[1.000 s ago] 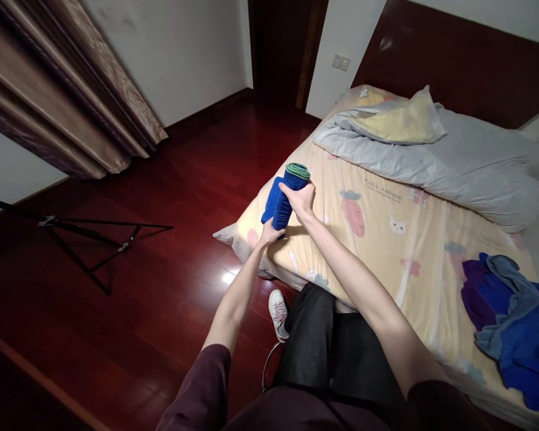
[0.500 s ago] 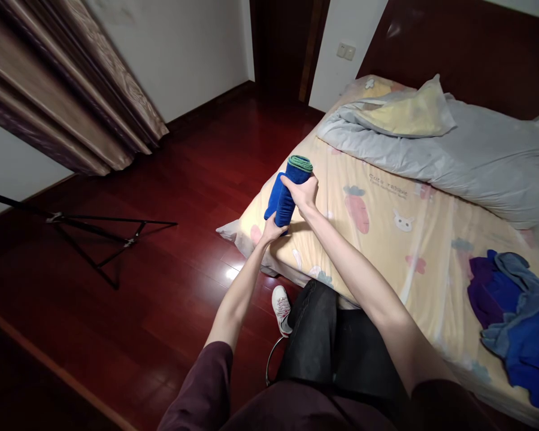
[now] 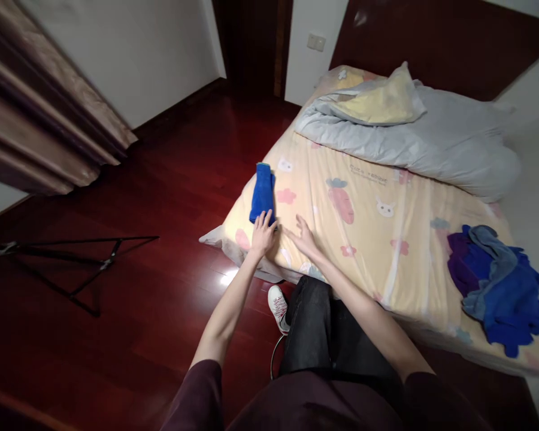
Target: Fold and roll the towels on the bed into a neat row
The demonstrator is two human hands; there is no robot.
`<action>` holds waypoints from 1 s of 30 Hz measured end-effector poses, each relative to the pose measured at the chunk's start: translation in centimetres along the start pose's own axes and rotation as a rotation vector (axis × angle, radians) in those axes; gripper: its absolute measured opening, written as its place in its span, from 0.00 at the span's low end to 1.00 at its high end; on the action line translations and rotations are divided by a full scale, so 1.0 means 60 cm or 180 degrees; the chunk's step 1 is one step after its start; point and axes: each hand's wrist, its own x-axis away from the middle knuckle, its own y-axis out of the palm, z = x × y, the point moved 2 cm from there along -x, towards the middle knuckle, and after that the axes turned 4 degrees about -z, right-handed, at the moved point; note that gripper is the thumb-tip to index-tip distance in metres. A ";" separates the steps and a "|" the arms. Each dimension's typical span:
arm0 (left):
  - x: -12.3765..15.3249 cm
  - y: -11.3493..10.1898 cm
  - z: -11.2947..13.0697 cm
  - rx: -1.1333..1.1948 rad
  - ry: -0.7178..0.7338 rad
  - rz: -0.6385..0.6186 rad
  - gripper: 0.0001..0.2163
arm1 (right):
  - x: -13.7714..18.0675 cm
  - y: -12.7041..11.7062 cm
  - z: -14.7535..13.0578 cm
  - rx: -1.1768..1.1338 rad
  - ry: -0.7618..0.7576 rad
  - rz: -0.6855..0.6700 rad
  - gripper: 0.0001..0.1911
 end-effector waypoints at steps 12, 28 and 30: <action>0.116 0.024 0.044 -0.0475 0.0211 -0.0148 0.20 | 0.494 -0.483 0.276 0.0148 0.1708 0.3154 0.12; 0.544 0.160 0.280 0.0356 -0.0165 -0.1294 0.22 | 0.559 -0.953 0.254 0.1602 0.1953 0.3669 0.21; 0.532 0.158 0.277 0.0256 -0.0069 -0.1340 0.21 | 0.545 -0.993 0.250 0.1501 0.2056 0.3589 0.21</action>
